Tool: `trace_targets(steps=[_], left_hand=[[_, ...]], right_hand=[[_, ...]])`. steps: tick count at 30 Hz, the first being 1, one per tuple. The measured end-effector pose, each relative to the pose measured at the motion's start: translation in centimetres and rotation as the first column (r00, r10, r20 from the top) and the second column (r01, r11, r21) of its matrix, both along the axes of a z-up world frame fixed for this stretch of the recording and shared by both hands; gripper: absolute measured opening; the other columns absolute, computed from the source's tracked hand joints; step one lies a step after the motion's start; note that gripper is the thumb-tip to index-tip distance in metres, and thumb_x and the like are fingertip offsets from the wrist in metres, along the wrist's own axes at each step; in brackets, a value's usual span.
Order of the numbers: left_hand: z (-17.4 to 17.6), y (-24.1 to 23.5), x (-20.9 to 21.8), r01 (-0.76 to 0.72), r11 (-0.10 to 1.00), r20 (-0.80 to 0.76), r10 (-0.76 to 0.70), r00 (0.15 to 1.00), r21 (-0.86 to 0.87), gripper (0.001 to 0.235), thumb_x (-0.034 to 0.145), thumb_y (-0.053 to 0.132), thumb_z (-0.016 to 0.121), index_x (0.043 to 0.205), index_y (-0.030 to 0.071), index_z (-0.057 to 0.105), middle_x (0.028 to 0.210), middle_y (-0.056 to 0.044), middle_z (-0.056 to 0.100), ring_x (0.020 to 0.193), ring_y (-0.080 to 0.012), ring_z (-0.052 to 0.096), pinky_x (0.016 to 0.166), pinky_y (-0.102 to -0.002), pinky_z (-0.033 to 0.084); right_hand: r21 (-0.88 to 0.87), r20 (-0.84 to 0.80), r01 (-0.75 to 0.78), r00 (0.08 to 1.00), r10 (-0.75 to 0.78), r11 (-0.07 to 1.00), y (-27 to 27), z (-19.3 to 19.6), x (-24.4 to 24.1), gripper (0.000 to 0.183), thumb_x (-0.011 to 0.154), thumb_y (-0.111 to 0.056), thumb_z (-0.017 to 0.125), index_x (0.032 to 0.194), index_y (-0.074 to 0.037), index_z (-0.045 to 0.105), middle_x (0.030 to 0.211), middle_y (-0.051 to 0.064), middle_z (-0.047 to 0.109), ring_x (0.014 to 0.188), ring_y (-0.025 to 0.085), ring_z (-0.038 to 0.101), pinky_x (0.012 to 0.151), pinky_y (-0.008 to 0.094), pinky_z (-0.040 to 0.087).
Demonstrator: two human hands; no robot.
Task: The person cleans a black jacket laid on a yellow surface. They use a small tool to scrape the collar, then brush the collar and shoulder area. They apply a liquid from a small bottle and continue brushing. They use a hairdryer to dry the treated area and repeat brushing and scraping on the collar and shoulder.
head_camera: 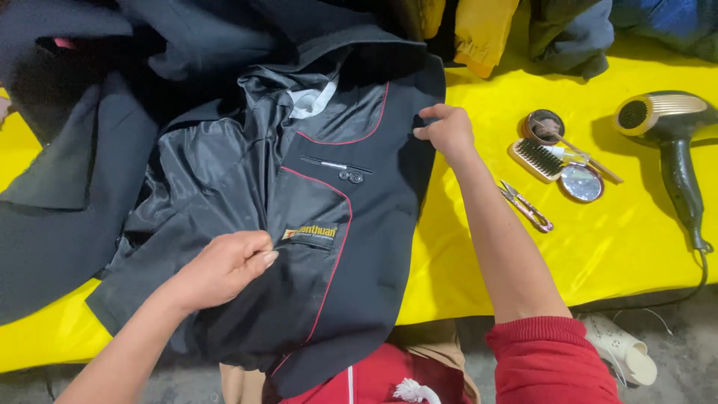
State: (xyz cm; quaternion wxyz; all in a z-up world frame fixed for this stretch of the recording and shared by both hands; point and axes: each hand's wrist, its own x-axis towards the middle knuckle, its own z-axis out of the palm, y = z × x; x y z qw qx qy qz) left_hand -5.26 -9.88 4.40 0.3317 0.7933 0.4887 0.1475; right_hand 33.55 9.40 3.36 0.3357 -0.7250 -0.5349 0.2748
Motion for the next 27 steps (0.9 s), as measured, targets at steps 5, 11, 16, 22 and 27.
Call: trace_targets(steps=[5, 11, 16, 22, 27], left_hand=[[1.5, -1.0, -0.3, -0.03, 0.999, 0.075, 0.032, 0.997, -0.022, 0.031, 0.099, 0.022, 0.059, 0.071, 0.01, 0.056, 0.061, -0.006, 0.047, 0.061, -0.0219, 0.052, 0.059, -0.037, 0.049], [2.9, -2.5, -0.7, 0.002, 0.999, 0.122, -0.007, 0.993, 0.038, 0.034, 0.101, 0.016, 0.054, 0.067, 0.012, 0.053, 0.057, -0.001, 0.045, 0.055, -0.0164, 0.049, 0.053, -0.033, 0.047], [3.1, -4.2, -3.5, 0.03, 0.996, -0.011, -0.029, 1.0, 0.081, 0.037, 0.105, 0.034, 0.053, 0.074, 0.013, 0.046, 0.071, 0.001, 0.047, 0.065, -0.0158, 0.048, 0.065, -0.031, 0.041], [0.9, -6.5, -4.5, 0.14, 0.985, -0.181, -0.156, 0.971, -0.101, 0.04, 0.102, 0.043, 0.057, 0.072, 0.019, 0.047, 0.07, 0.005, 0.057, 0.067, -0.0153, 0.058, 0.067, -0.033, 0.046], [1.4, -3.2, 0.2, 0.226, 0.922, -0.544, -0.37, 0.753, -0.314, 0.025, 0.098, 0.037, 0.051, 0.082, 0.018, 0.054, 0.087, -0.007, 0.07, 0.088, -0.0382, 0.063, 0.076, -0.049, 0.046]], right_hand=[[0.104, 0.12, 0.097, 0.987, -0.109, 0.99, -0.9, 0.8, -1.6, 0.047, 0.085, -0.004, 0.086, 0.127, -0.014, 0.069, 0.128, 0.017, 0.042, 0.129, 0.04, 0.051, 0.114, 0.052, 0.04], [0.059, -0.142, -0.027, 0.989, 0.035, 0.998, -0.6, 2.2, -1.5, 0.045, 0.089, 0.001, 0.079, 0.13, -0.014, 0.068, 0.134, 0.018, 0.049, 0.134, 0.038, 0.053, 0.115, 0.046, 0.041], [-0.023, -0.323, 0.076, 0.943, -0.079, 0.997, -3.1, 5.6, -0.8, 0.037, 0.083, 0.0, 0.066, 0.116, -0.016, 0.073, 0.138, 0.007, 0.064, 0.138, 0.025, 0.054, 0.114, 0.039, 0.044], [0.027, -0.19, -0.05, 0.98, 0.054, 0.998, -6.4, -0.3, 5.8, 0.053, 0.071, -0.002, 0.069, 0.122, -0.014, 0.073, 0.124, 0.003, 0.071, 0.12, 0.016, 0.062, 0.103, 0.027, 0.044], [-0.378, 0.503, -0.187, 0.781, 0.37, 0.907, -8.5, 5.3, 1.9, 0.064, 0.086, -0.018, 0.067, 0.148, -0.021, 0.054, 0.135, 0.015, 0.067, 0.123, 0.039, 0.062, 0.101, 0.048, 0.049]])
